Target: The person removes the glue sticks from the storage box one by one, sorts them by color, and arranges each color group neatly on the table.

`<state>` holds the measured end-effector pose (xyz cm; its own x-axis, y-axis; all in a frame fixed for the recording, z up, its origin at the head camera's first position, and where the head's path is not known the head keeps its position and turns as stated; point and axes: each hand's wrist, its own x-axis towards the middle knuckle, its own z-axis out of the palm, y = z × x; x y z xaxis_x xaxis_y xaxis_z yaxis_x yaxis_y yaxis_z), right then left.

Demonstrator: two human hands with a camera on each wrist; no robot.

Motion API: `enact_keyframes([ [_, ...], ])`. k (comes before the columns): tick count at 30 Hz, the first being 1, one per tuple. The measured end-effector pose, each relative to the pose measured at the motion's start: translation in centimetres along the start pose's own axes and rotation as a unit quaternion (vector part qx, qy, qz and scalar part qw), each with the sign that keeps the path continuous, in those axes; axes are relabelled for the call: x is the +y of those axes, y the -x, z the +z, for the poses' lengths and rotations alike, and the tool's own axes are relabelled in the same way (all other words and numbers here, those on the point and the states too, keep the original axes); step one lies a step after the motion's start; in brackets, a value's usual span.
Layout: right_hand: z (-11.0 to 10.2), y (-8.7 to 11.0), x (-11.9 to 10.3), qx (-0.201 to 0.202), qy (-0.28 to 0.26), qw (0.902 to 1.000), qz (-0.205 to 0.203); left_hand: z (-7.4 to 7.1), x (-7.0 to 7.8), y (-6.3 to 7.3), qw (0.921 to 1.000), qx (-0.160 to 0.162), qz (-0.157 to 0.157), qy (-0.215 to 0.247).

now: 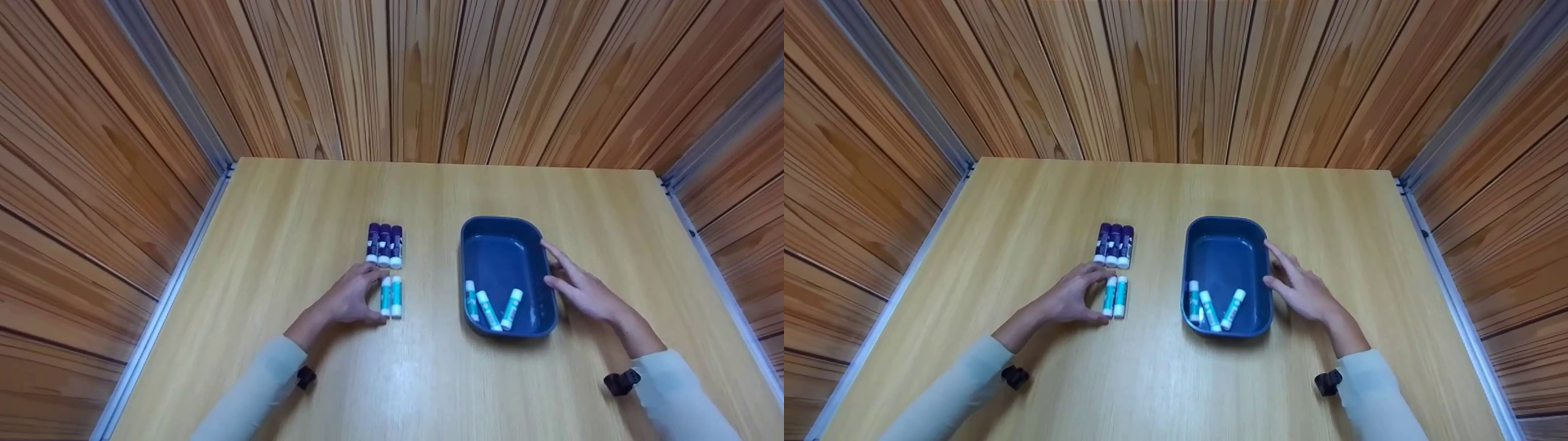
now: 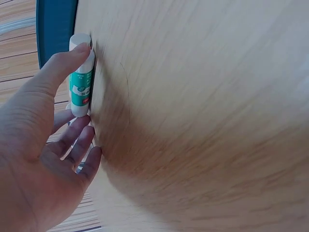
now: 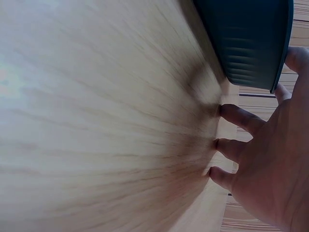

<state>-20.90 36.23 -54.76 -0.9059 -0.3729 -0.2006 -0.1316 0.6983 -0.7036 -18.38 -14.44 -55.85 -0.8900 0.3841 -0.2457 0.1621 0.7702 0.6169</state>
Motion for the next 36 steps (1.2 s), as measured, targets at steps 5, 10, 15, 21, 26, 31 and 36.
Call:
enact_keyframes([
  [5, 0.1, 0.0, 0.0, 0.0, 0.001, 1.0, 0.006, 0.2, -0.1, 0.0, 1.0, 0.005, 0.002, 0.001],
  [10, 0.3, -0.1, -0.1, 0.0, 0.003, 0.9999, 0.011, 0.3, -0.3, 0.2, 0.9999, 0.013, 0.0, 0.005],
  [15, 0.7, -0.1, -0.2, 0.004, -0.002, 1.0, 0.004, 0.1, -0.5, 0.7, 0.9997, 0.015, 0.016, 0.009],
  [21, 1.1, 0.0, -0.1, 0.003, -0.001, 1.0, 0.002, -0.7, 0.4, 1.5, 0.9997, 0.022, -0.004, 0.006],
  [26, 1.1, 0.0, 0.1, 0.006, 0.001, 1.0, 0.0, -0.8, 1.5, 1.4, 0.9988, 0.048, 0.012, 0.003],
  [31, 0.8, 0.1, 0.2, 0.01, 0.001, 0.9999, -0.004, -0.7, 2.8, 0.7, 0.9938, 0.089, 0.062, 0.026],
  [36, 0.2, 0.1, 0.1, 0.014, 0.001, 0.9999, -0.001, -0.8, 4.8, -0.2, 0.9908, 0.101, 0.085, 0.028],
])
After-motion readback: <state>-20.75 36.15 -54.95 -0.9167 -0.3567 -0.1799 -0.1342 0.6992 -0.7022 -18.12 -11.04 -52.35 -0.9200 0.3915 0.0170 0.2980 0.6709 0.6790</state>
